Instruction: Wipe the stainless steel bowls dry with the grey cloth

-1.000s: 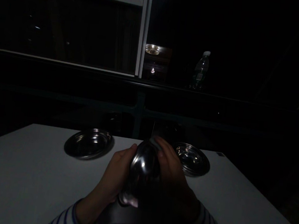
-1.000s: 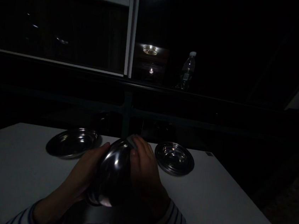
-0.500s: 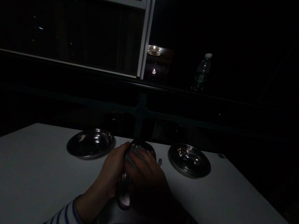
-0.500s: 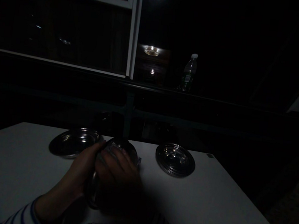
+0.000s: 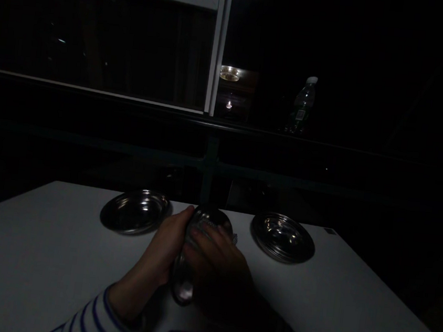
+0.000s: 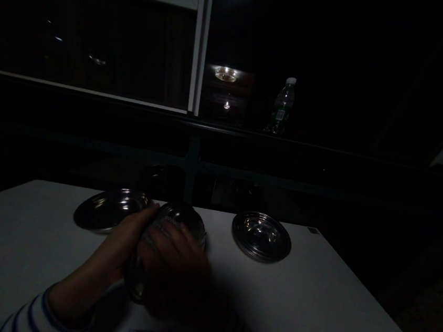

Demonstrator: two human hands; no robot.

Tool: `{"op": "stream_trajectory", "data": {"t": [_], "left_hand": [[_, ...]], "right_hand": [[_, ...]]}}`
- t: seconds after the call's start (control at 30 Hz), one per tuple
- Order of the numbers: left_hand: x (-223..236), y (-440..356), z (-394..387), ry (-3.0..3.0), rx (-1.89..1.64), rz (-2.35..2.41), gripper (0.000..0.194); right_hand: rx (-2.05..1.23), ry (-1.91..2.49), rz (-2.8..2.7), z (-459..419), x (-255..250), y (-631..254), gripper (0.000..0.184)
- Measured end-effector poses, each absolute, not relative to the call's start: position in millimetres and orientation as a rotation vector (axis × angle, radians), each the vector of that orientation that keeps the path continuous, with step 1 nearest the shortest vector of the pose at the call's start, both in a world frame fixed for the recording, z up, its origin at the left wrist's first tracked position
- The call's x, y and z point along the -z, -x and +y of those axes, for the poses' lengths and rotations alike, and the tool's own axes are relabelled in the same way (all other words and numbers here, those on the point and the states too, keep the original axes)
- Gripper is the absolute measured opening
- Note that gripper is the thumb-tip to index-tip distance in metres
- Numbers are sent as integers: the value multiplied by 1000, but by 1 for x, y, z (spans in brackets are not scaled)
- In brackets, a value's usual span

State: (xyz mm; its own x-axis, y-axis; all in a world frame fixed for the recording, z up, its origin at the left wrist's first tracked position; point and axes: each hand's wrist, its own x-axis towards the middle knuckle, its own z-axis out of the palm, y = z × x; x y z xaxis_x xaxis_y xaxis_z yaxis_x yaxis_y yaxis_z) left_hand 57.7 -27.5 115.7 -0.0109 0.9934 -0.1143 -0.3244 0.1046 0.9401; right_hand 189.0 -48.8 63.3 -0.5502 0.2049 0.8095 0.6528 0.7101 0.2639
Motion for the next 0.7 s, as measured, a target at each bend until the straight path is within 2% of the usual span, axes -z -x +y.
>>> {"op": "stream_trajectory", "data": {"t": [0.23, 0.47, 0.7], "left_hand": [[-121, -66, -42, -1063, -1186, 1019, 34], [-131, -50, -37, -845, -1240, 936, 27], [-141, -45, -33, -470, -1376, 751, 22]], "right_hand": [[231, 894, -2024, -42, -81, -215, 40], [-354, 958, -1626, -24, -76, -231, 41], [-497, 822, -1443, -25, -73, -226, 44]]}}
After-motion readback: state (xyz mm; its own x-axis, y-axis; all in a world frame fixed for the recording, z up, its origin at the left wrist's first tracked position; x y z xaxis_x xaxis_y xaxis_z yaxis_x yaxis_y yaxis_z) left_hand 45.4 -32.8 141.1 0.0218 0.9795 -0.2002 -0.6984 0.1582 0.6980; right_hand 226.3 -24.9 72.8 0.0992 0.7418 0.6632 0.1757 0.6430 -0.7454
